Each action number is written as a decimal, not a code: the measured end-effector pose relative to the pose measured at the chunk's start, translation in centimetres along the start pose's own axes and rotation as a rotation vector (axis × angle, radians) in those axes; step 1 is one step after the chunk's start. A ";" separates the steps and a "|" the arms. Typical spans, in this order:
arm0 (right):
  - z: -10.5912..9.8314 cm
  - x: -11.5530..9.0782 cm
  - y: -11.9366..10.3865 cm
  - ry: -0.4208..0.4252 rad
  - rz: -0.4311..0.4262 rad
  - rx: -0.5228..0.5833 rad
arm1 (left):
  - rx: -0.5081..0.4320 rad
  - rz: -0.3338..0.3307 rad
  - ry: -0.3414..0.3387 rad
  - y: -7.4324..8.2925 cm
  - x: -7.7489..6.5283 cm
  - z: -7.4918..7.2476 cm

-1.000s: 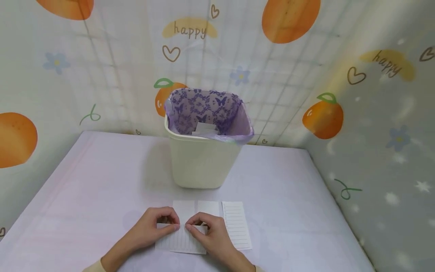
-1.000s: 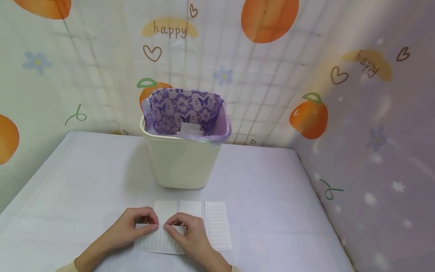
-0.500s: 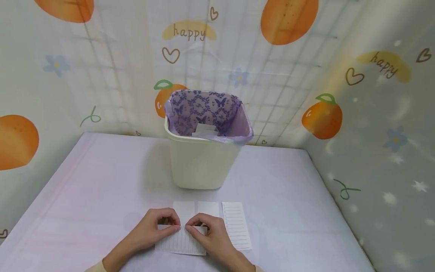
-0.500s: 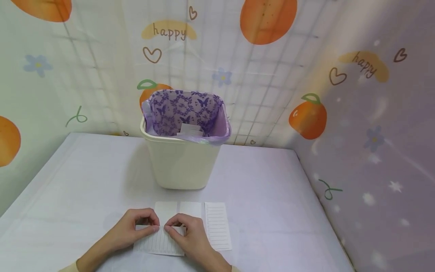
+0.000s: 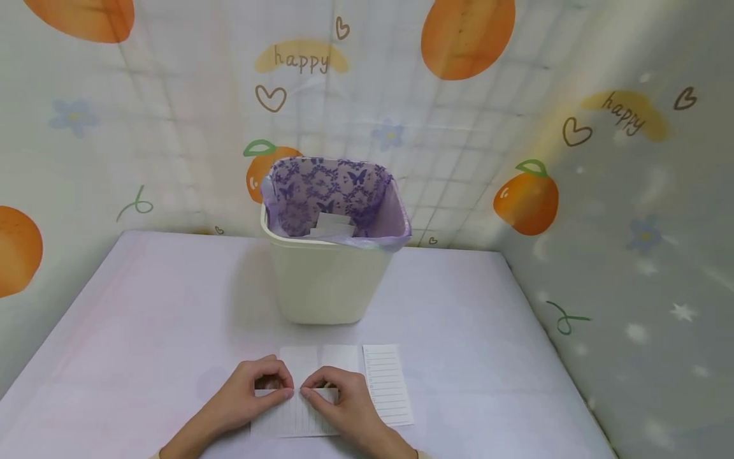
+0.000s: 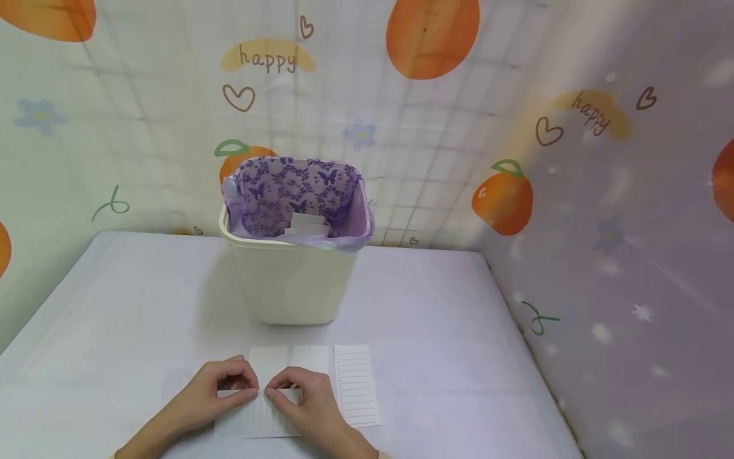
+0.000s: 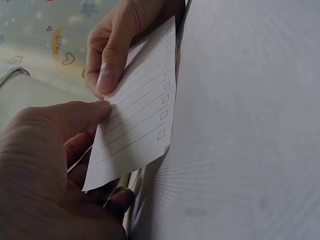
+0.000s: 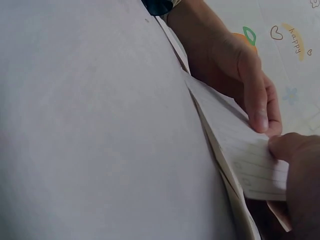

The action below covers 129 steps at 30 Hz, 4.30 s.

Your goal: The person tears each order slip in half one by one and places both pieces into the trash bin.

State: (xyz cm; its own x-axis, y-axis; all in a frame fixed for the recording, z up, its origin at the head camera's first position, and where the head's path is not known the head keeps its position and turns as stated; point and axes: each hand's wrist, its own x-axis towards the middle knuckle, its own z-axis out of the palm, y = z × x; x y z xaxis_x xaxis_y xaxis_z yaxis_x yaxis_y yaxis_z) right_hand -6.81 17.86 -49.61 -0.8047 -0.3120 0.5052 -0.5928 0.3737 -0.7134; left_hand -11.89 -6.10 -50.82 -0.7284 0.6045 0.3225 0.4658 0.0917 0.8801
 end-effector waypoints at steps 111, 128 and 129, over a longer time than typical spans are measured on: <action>-1.2 -1.8 -2.6 0.027 0.106 -0.025 | 0.041 -0.082 0.049 3.1 -0.4 2.3; -3.8 0.2 -3.6 0.027 0.159 -0.031 | -0.005 -0.093 0.127 5.5 1.8 2.3; -4.0 0.5 -3.7 0.031 0.142 -0.035 | -0.008 -0.093 0.134 5.7 2.0 2.3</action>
State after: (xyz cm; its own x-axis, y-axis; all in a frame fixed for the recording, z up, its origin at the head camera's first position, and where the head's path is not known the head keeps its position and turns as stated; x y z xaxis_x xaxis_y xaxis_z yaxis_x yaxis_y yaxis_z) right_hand -5.21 19.83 -44.76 -0.8808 -0.2267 0.4156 -0.4733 0.4424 -0.7617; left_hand -9.56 -2.57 -45.98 -0.8287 0.4829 0.2830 0.3901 0.1358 0.9107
